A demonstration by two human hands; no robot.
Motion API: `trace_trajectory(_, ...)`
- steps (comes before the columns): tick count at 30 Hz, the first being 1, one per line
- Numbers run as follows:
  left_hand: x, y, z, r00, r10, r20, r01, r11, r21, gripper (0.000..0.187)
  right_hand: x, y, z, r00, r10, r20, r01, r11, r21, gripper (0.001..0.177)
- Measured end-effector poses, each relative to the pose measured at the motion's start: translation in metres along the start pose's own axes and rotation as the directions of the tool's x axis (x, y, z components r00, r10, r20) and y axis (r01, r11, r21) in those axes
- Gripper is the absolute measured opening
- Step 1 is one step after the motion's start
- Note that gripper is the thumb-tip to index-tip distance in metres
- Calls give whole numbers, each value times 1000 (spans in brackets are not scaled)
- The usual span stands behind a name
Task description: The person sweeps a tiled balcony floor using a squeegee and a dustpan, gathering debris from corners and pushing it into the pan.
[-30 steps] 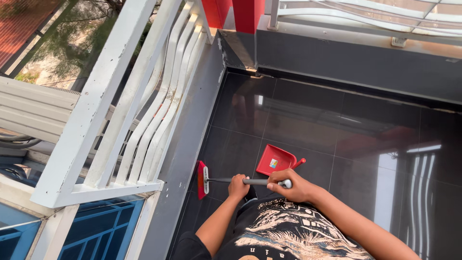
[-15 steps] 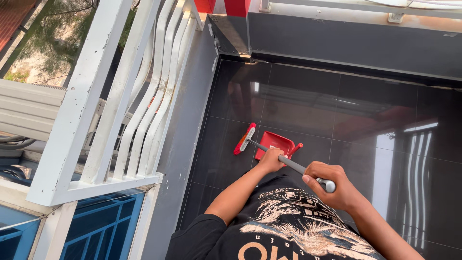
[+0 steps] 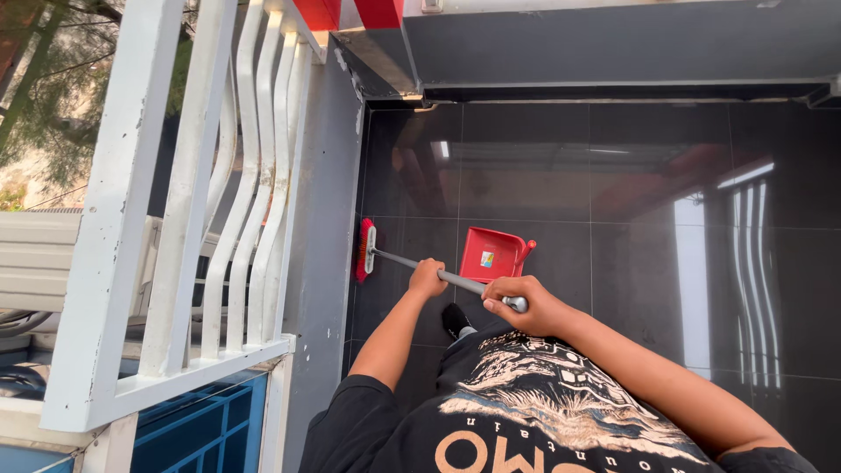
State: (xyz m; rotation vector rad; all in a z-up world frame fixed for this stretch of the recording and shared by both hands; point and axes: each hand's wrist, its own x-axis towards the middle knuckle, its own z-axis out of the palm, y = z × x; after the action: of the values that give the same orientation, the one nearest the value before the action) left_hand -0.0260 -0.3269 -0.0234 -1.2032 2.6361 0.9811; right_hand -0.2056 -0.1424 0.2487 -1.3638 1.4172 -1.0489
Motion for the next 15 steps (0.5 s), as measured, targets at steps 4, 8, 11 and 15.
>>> trace_trajectory(4,11,34,31,960,256,-113,-269,956,-114,9,-20,-3,-20,996,-16,-86,5,991,-135,16)
trace_trajectory(8,32,104,63,898,406,-169,-433,883,-180,20,-50,-36,-60,975,112,-191,-149,971,-188,15)
trace_trajectory(11,39,143,71,887,453,-87,-460,856,-236,16,-68,-61,-76,956,108,-271,-183,946,-267,15)
trace_trajectory(15,28,160,58,876,459,149,-402,864,-302,14,-84,-86,-65,949,83,-305,-181,934,-308,14)
